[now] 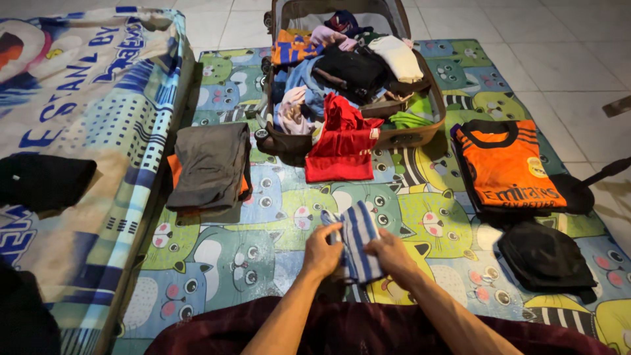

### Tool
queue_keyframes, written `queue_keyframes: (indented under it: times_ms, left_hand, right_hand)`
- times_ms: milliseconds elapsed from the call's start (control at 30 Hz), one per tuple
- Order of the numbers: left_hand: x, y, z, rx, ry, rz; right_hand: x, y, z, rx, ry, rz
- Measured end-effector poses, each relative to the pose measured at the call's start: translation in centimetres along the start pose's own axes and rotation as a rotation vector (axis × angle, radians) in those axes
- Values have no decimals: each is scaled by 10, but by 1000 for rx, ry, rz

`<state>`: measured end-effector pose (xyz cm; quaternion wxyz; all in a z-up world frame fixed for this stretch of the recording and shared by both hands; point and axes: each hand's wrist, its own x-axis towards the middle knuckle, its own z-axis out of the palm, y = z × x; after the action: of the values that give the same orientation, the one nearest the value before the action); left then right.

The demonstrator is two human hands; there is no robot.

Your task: The person folds various clothing items by hand on a patterned mat next to an open suitcase. They fold a striped shirt, a red shirt, green shorts, and several black shirts, placing each folded item into a neat stack.

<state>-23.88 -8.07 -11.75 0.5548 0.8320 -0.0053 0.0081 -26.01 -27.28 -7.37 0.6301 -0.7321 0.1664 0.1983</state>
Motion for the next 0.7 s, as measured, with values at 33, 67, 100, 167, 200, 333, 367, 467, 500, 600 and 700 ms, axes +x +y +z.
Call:
queue_keyframes:
  times_ms: [33,67,100,167,200,333,367,467,500,600,700]
  left_hand:
    - [1,-4,-2,-4,41,-8]
    - [3,-10,-6,-9,81,-16]
    - [4,-14,-11,-13,120,-24]
    - [4,-20,-20,-15,132,-3]
    - [3,-20,-24,-17,139,7]
    - [-9,0,-32,140,193,35]
    - [-17,8,-32,215,227,61]
    - [-28,30,-30,407,208,226]
    - [-30,34,-28,464,182,294]
    - [-37,33,-24,523,-106,490]
    - [-35,25,-18,539,-345,327]
  right_hand:
    - [5,2,-5,15,44,21]
    - [12,4,-12,30,90,42]
    - [16,9,-20,45,136,64]
    - [23,16,-33,-135,256,-210]
    - [24,18,-34,-228,312,-348]
    - [0,9,-14,-531,519,-668]
    - [-6,3,-7,-538,469,-655]
    - [-21,-10,8,-616,317,-633]
    - [-23,-11,10,-653,265,-627]
    - [-21,-9,9,-908,327,-777]
    - [-9,2,5,-790,353,-668]
